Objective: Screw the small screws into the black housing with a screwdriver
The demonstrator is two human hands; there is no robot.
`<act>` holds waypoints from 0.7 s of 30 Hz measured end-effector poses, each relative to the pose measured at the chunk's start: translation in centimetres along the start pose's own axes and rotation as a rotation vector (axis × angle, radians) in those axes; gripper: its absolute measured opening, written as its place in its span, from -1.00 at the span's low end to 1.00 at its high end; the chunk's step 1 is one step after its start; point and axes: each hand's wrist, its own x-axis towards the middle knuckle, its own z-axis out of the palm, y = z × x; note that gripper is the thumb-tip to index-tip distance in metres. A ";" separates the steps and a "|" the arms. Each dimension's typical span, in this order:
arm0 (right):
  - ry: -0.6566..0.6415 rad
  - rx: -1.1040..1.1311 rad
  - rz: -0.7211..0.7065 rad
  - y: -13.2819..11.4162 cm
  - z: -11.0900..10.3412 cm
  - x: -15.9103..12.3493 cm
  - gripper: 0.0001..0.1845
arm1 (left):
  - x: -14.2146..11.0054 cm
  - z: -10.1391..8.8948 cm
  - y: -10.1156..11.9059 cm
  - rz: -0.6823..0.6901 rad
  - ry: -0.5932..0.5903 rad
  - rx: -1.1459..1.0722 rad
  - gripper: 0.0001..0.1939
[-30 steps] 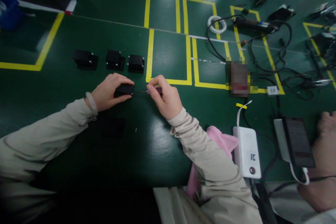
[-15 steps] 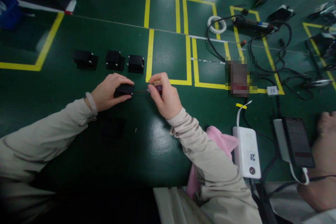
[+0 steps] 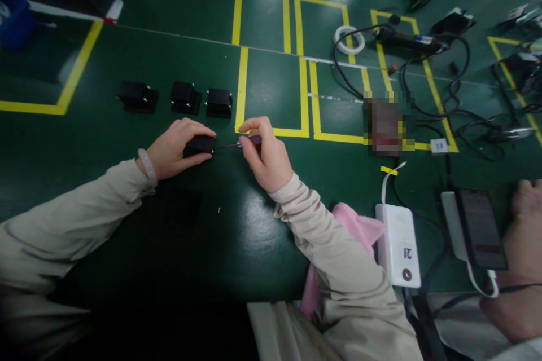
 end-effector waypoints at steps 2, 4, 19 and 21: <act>-0.004 0.004 -0.008 0.1 0.0 0.0 -0.76 | 0.0 0.0 0.0 -0.004 -0.002 0.003 -0.60; -0.003 0.003 -0.003 0.0 -0.1 0.1 -0.75 | 0.0 0.0 0.0 -0.004 0.003 0.005 -0.60; 0.006 -0.003 -0.003 -0.2 -0.1 0.1 -0.76 | -0.1 0.0 -0.1 0.028 0.018 0.032 -0.60; 0.012 -0.006 0.003 -0.3 -0.1 0.1 -0.72 | -0.1 0.0 -0.1 0.027 0.016 0.034 -0.60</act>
